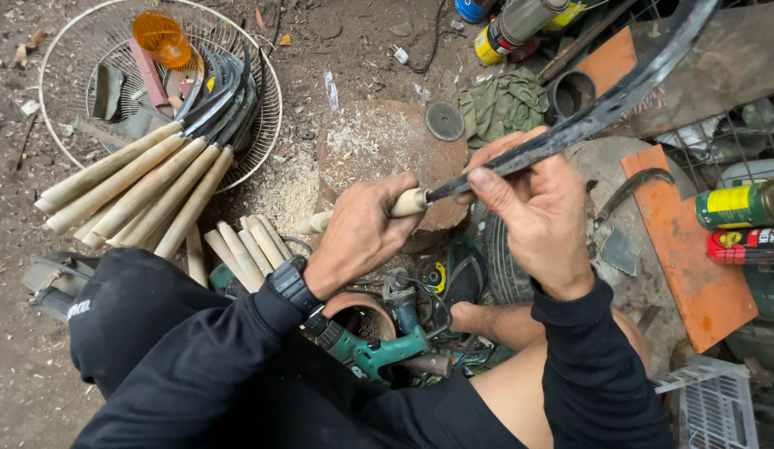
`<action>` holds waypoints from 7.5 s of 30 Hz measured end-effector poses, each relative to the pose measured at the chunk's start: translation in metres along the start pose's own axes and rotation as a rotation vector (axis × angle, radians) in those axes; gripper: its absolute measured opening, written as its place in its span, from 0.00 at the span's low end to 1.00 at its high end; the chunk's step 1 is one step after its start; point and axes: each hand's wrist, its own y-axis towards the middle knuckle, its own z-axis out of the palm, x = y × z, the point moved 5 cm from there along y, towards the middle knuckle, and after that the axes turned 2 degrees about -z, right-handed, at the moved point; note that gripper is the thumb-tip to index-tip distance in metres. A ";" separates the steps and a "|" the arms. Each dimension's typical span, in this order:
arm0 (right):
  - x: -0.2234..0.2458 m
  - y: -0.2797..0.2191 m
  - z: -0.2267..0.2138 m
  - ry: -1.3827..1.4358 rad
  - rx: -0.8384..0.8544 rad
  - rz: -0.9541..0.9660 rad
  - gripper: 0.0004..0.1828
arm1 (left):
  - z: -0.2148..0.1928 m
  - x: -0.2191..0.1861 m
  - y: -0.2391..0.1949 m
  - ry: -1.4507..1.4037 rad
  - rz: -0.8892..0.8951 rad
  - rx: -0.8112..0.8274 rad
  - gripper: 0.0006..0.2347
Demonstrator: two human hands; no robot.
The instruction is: The person assembles sickles by inserting curved metal blades into wooden handles. They use a hammer to tap the blades into place and a power drill to create holes in the handles. The person works on multiple sickles, placing finished ones aside.
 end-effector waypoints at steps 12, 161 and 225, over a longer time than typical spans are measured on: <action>-0.008 0.015 0.006 -0.088 0.024 0.068 0.08 | 0.016 0.019 0.005 -0.053 -0.126 -0.072 0.04; -0.167 0.005 0.041 -0.398 0.387 0.183 0.21 | -0.114 0.056 0.083 -0.537 0.046 -0.314 0.07; -0.079 -0.058 0.101 0.912 0.348 0.556 0.28 | -0.091 0.046 0.062 -1.066 -0.177 -0.038 0.13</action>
